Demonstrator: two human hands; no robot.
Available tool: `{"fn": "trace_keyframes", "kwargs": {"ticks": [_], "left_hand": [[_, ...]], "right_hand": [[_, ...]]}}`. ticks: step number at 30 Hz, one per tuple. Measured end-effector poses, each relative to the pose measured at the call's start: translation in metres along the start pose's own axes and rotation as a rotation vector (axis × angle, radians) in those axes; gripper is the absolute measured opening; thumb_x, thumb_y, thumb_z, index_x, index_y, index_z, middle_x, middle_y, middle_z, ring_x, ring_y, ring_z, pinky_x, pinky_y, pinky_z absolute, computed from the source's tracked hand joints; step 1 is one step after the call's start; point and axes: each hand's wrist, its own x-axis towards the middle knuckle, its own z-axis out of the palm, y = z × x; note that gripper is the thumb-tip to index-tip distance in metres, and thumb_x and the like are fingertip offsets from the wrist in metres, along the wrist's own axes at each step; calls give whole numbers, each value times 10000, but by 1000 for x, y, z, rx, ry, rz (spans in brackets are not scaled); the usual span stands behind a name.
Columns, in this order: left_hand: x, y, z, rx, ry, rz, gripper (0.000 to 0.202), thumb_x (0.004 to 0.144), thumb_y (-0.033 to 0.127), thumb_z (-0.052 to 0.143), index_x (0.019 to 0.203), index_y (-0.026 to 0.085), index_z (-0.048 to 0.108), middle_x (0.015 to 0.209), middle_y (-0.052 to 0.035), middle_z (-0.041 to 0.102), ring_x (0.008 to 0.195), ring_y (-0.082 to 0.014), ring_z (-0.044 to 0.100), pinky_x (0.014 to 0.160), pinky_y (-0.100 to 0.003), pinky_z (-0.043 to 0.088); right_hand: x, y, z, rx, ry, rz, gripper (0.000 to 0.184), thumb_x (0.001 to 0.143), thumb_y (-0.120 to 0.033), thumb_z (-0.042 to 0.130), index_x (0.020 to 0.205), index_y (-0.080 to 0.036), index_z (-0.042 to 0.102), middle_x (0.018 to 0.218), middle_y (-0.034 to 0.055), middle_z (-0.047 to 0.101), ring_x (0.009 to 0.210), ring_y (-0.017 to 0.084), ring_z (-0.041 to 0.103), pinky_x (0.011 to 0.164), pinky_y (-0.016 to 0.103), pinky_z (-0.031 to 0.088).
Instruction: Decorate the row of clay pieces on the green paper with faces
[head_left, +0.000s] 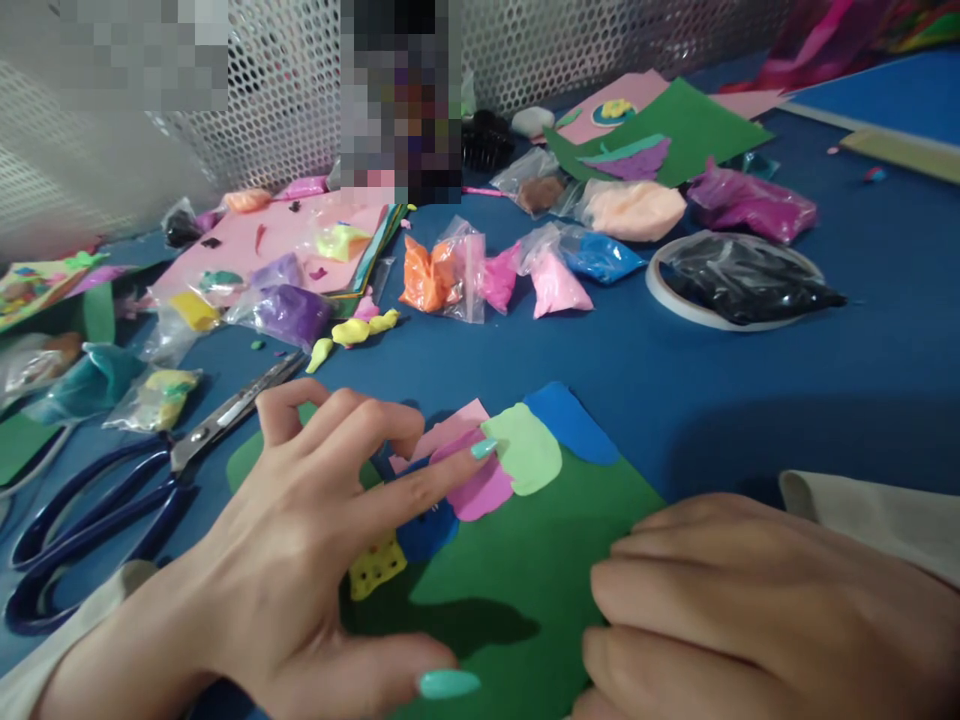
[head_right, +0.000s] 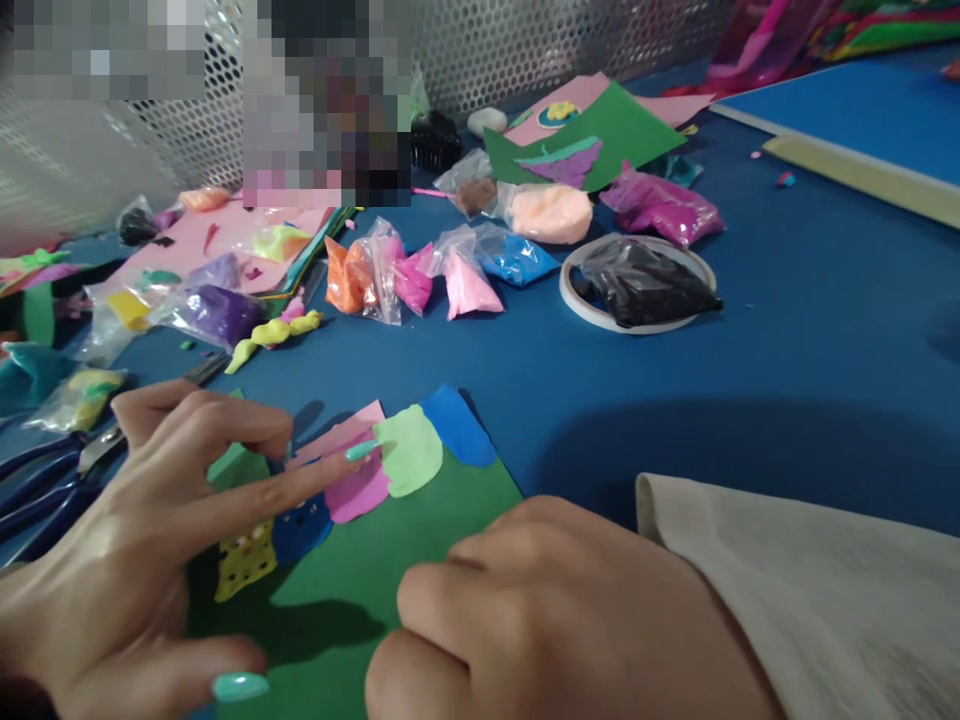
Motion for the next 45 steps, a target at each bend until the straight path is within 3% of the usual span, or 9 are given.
{"fn": "trace_keyframes", "kwargs": {"ticks": [13, 17, 19, 21, 25, 28, 34, 38, 45], "left_hand": [[-1, -1, 3, 15, -82, -1, 646, 781, 654, 311, 1228, 222, 486, 936, -88, 500, 782, -241, 477, 698, -392, 245], [2, -2, 0, -121, 47, -54, 520, 858, 499, 333, 1239, 170, 463, 980, -94, 442, 878, -235, 451, 746, -399, 270], [11, -5, 0, -210, 153, -183, 390, 855, 353, 439, 1199, 174, 475, 1006, -78, 435, 914, -207, 439, 764, -366, 316], [23, -11, 3, -252, 201, -313, 316, 807, 328, 548, 1092, 207, 486, 961, -43, 457, 876, -186, 436, 759, -329, 349], [43, -23, 13, -347, 69, -294, 305, 748, 363, 621, 904, 210, 408, 886, -11, 436, 791, -161, 415, 707, -300, 350], [46, -26, 18, -367, -1, -272, 345, 733, 390, 641, 874, 195, 394, 868, -3, 428, 786, -142, 401, 712, -283, 342], [43, -28, 18, -463, 8, -277, 330, 717, 310, 662, 893, 188, 410, 865, 0, 411, 727, -119, 350, 651, -247, 330], [43, -30, 19, -502, 2, -261, 362, 680, 276, 705, 884, 186, 419, 863, 6, 413, 721, -111, 354, 633, -235, 330], [44, -31, 21, -474, -11, -280, 375, 681, 349, 707, 850, 187, 415, 838, 12, 411, 690, -108, 334, 605, -229, 316]], "right_hand": [[1, 1, 1, -23, 40, -1, 293, 828, -207, 501, 559, -218, 386, 467, -47, 365, 427, 118, 330, 489, 286, 320], [-1, -1, 3, -15, 36, 18, 307, 853, -234, 484, 556, -219, 410, 466, -39, 389, 427, 126, 333, 479, 297, 302], [-1, -1, 3, 16, 29, 16, 316, 881, -254, 452, 568, -219, 425, 475, -42, 423, 430, 128, 345, 466, 299, 286], [0, 0, 2, 56, 42, 27, 339, 909, -263, 411, 574, -215, 428, 480, -48, 442, 435, 126, 361, 457, 297, 268], [4, 0, -3, 92, 48, 66, 396, 931, -268, 375, 545, -199, 430, 469, -55, 437, 432, 112, 375, 444, 293, 236], [7, -1, -8, 102, -7, 63, 345, 882, -265, 487, 546, -194, 455, 482, -62, 460, 434, 103, 395, 434, 291, 227], [8, 0, -9, 136, -32, 60, 308, 716, -247, 687, 533, -190, 446, 474, -76, 444, 418, 95, 377, 423, 285, 210], [7, 1, -8, 121, -24, 66, 307, 746, -260, 658, 539, -196, 440, 474, -73, 440, 421, 101, 375, 427, 285, 213], [5, 0, -5, 85, 14, 68, 328, 836, -264, 544, 541, -202, 414, 468, -65, 419, 425, 111, 357, 437, 287, 230]]}}
